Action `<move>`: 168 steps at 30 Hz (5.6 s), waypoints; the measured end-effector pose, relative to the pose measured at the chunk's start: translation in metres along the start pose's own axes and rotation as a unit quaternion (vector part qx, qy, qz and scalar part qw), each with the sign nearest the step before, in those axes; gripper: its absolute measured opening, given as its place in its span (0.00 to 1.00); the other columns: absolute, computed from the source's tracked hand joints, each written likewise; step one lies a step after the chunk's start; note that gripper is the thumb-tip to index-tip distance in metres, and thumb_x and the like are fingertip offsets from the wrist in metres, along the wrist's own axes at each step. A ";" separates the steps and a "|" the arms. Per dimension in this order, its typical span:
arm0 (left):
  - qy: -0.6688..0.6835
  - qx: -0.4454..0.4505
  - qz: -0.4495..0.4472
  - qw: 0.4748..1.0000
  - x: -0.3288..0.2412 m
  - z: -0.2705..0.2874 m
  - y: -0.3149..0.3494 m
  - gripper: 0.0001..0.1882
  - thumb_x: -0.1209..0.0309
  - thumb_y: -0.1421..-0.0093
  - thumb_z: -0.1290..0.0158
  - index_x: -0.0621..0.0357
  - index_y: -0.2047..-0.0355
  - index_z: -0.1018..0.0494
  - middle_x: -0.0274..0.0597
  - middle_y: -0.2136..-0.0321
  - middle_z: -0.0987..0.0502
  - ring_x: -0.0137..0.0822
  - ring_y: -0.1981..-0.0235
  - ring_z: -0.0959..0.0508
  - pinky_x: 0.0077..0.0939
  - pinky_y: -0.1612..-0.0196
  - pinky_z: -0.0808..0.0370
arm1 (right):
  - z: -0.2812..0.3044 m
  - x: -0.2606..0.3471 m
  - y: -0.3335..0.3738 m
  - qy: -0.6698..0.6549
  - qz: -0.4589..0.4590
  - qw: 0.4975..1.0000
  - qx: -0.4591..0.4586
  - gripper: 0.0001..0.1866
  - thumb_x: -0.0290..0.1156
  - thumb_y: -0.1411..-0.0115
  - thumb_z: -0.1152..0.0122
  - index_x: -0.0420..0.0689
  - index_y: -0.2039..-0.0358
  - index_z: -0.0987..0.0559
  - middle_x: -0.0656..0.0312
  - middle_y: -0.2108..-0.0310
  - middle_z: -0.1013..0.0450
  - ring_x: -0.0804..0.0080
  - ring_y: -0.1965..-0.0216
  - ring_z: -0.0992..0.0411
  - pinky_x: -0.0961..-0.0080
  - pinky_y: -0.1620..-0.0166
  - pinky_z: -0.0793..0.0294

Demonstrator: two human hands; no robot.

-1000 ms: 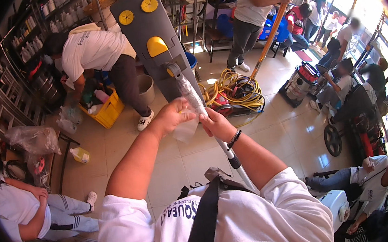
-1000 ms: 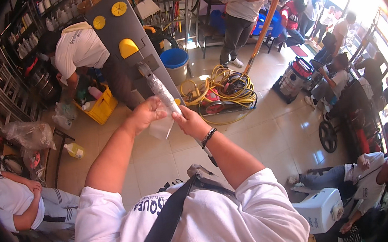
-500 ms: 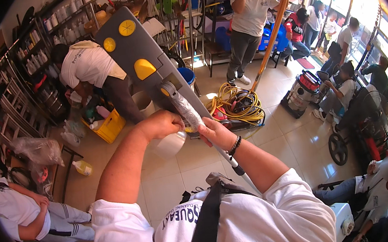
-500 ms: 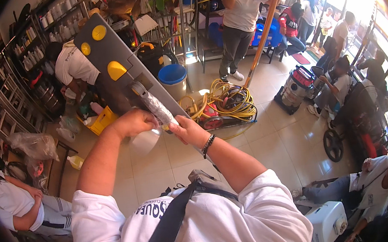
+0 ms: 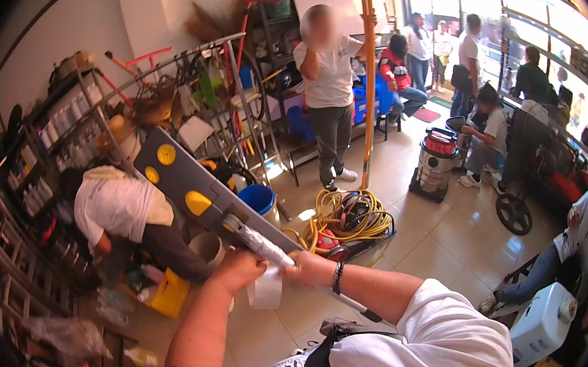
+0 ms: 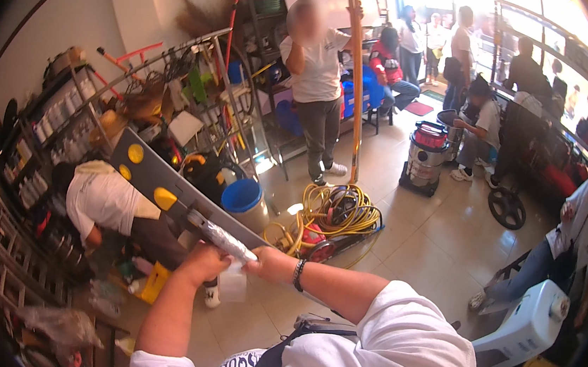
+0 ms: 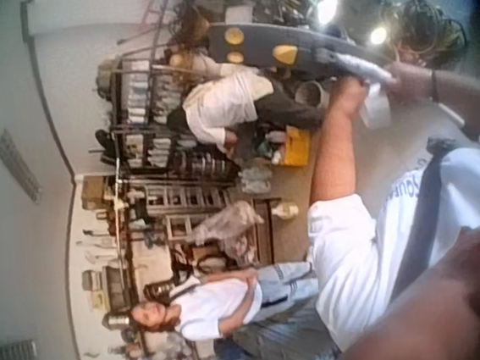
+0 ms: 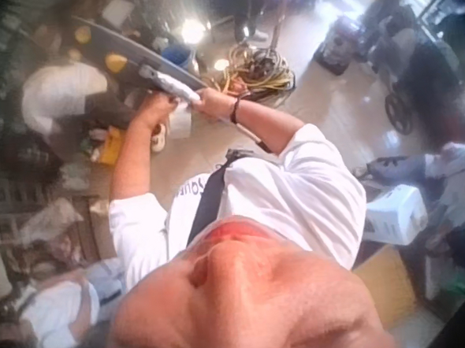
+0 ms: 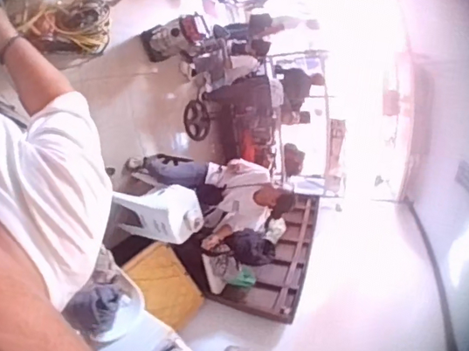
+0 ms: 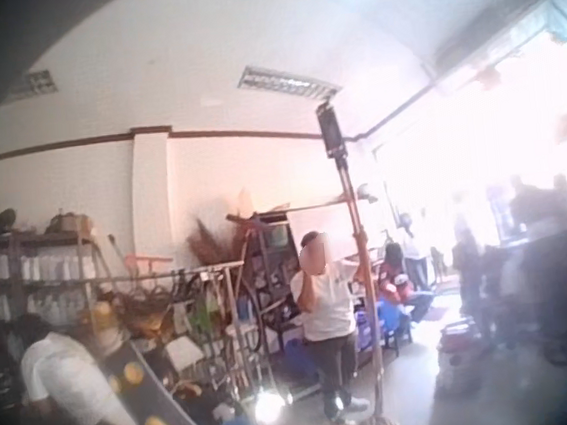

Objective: The person assembles a long-handled cleaning tool by attaching a flat head with yellow circular pads to a white pole, then wraps and secures the joint with white tape. The person uses scissors to cut the tape and adjusts the assembled tool.

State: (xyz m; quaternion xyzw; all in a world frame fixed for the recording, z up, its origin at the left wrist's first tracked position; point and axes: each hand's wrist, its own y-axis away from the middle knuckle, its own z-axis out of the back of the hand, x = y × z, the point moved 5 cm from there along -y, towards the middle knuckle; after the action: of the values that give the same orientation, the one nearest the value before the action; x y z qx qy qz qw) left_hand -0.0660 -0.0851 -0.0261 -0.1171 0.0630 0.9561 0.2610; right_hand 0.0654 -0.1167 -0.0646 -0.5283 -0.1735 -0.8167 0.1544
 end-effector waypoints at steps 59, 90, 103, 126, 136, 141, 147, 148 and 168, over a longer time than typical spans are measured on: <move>0.578 0.061 0.127 0.804 0.058 0.001 -0.173 0.19 0.60 0.51 0.50 0.53 0.60 0.36 0.37 0.69 0.29 0.33 0.73 0.27 0.29 0.68 0.31 | 0.085 -0.077 -0.135 -0.560 0.090 0.792 -0.227 0.21 0.43 0.44 0.56 0.36 0.62 0.32 0.57 0.65 0.33 0.70 0.64 0.33 0.76 0.60 0.34; 0.515 0.125 0.120 0.839 0.042 0.020 -0.185 0.20 0.58 0.48 0.51 0.68 0.72 0.31 0.45 0.74 0.28 0.37 0.73 0.27 0.30 0.67 0.29 | -0.022 -0.031 -0.142 0.302 0.267 0.835 -0.375 0.25 0.26 0.55 0.48 0.47 0.52 0.37 0.56 0.51 0.43 0.57 0.49 0.45 0.65 0.48 0.44; 0.532 0.225 -0.112 0.808 0.051 0.025 -0.161 0.50 0.86 0.58 0.51 0.51 0.44 0.74 0.46 0.58 0.39 0.34 0.59 0.34 0.26 0.54 0.38 | -0.034 -0.012 -0.134 0.400 0.208 0.777 -0.439 0.21 0.26 0.53 0.53 0.50 0.55 0.35 0.62 0.57 0.36 0.68 0.54 0.39 0.73 0.50 0.41; 0.568 0.211 -0.185 0.774 0.020 0.005 -0.162 0.49 0.85 0.63 0.47 0.57 0.44 0.64 0.40 0.60 0.38 0.33 0.58 0.35 0.26 0.55 0.37 | 0.056 -0.044 -0.094 -0.011 -0.034 0.954 -0.298 0.17 0.32 0.52 0.48 0.41 0.61 0.36 0.58 0.78 0.32 0.73 0.79 0.32 0.77 0.75 0.32; 0.614 0.185 -0.147 0.753 0.041 -0.048 -0.169 0.47 0.86 0.63 0.48 0.59 0.45 0.62 0.42 0.60 0.37 0.34 0.59 0.34 0.29 0.55 0.36 | 0.037 -0.072 -0.102 0.042 -0.096 0.935 -0.339 0.12 0.32 0.56 0.47 0.41 0.70 0.29 0.53 0.75 0.30 0.63 0.70 0.30 0.72 0.67 0.33; 0.592 0.152 -0.203 0.765 0.038 -0.062 -0.165 0.43 0.82 0.60 0.46 0.56 0.45 0.57 0.44 0.61 0.35 0.34 0.59 0.32 0.27 0.57 0.35 | 0.035 -0.062 -0.085 0.033 -0.103 0.918 -0.381 0.14 0.29 0.56 0.47 0.42 0.67 0.30 0.55 0.74 0.29 0.68 0.71 0.30 0.74 0.67 0.33; 0.411 0.069 -0.274 0.867 0.047 -0.078 -0.164 0.20 0.69 0.56 0.46 0.61 0.61 0.33 0.42 0.63 0.33 0.34 0.63 0.30 0.25 0.61 0.34 | 0.040 -0.048 -0.076 0.035 -0.100 0.914 -0.392 0.15 0.30 0.57 0.46 0.40 0.67 0.30 0.52 0.71 0.30 0.62 0.65 0.32 0.72 0.63 0.34; 0.418 0.088 -0.249 0.869 0.043 -0.069 -0.158 0.17 0.68 0.55 0.46 0.63 0.65 0.31 0.42 0.64 0.33 0.34 0.64 0.30 0.25 0.62 0.34 | 0.041 -0.046 -0.074 0.036 -0.105 0.912 -0.396 0.15 0.31 0.57 0.46 0.40 0.67 0.30 0.50 0.70 0.31 0.58 0.62 0.33 0.70 0.60 0.35; 0.271 0.020 -0.311 0.911 0.032 -0.034 -0.152 0.09 0.74 0.56 0.47 0.56 0.71 0.27 0.41 0.68 0.28 0.39 0.67 0.28 0.26 0.63 0.32 | 0.039 -0.044 -0.077 0.011 -0.085 0.928 -0.363 0.18 0.29 0.59 0.49 0.40 0.64 0.31 0.50 0.70 0.30 0.60 0.65 0.31 0.72 0.61 0.35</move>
State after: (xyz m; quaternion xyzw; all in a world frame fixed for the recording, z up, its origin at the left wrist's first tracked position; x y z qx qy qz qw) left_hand -0.0082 0.0544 -0.0765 -0.3804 0.1110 0.7565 0.5203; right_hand 0.0812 -0.0277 -0.0988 -0.5228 0.0920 -0.8396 -0.1154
